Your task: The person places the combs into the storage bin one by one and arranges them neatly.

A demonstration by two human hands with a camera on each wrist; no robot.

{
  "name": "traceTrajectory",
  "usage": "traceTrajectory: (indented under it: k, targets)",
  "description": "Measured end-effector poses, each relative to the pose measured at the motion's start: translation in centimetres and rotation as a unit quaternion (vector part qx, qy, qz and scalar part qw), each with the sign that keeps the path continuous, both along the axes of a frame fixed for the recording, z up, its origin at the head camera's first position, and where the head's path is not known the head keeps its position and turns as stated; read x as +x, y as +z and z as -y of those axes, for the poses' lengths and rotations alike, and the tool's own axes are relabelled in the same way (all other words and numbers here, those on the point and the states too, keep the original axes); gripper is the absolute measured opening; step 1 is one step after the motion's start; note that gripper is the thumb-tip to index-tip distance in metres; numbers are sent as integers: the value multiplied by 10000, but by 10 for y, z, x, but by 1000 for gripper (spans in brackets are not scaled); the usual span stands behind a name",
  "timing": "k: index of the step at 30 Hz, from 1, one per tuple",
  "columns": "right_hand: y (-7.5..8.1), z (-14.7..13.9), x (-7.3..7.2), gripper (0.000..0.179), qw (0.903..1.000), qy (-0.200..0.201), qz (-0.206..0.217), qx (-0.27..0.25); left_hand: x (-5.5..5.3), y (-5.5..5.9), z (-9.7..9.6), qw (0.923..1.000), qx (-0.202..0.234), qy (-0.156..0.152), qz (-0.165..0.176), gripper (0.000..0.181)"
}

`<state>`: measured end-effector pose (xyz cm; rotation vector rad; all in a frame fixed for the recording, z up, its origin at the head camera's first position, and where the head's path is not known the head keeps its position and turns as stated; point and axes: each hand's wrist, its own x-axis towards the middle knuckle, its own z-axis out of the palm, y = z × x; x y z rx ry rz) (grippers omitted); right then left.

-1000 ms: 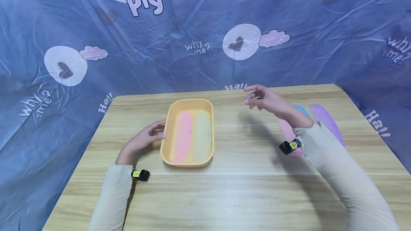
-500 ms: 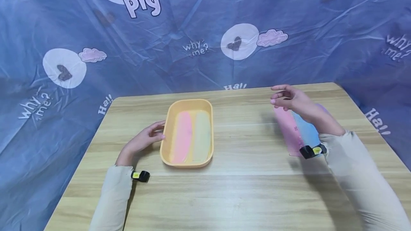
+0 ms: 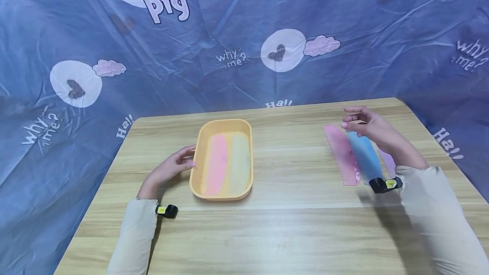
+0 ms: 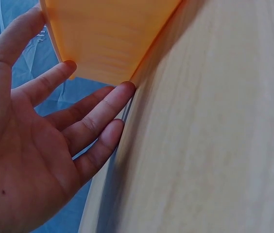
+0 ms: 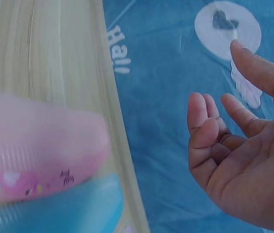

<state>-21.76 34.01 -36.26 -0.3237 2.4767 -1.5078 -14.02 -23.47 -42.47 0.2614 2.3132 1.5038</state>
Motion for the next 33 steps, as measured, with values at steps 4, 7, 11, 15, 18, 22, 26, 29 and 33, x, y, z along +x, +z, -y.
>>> traceTrajectory:
  k: [4,7,11,15,18,22,26,29,33]
  targets:
    - [-8,-13,0,40,9999,-65,114,-77,0,-2,0,10000,-15,22,-25,70]
    - [-15,-21,1,39,9996,-242,99,63,0,-2,-1,10000,-17,15,-9,70]
    - [-22,-27,2,38,9988,-424,93,248,0,-2,-1,10000,-19,27,36,70]
    - [-28,-31,1,37,9984,-433,97,351,0,-2,0,10000,-31,3,-13,70]
    - [-33,-33,0,37,9986,-361,101,381,0,-3,0,10000,-25,-26,-53,70]
    - [-38,-32,-1,36,9975,-253,168,633,-1,-2,0,10000,65,-41,-19,69]
    - [-42,-29,-3,36,9952,-137,208,951,-1,-2,0,9999,127,-37,20,69]
    - [-44,-26,-4,46,9941,-34,228,1058,-1,-1,0,9999,118,-16,36,68]
    - [-47,-22,-7,56,9936,47,72,1128,-1,-2,0,10000,70,15,48,69]
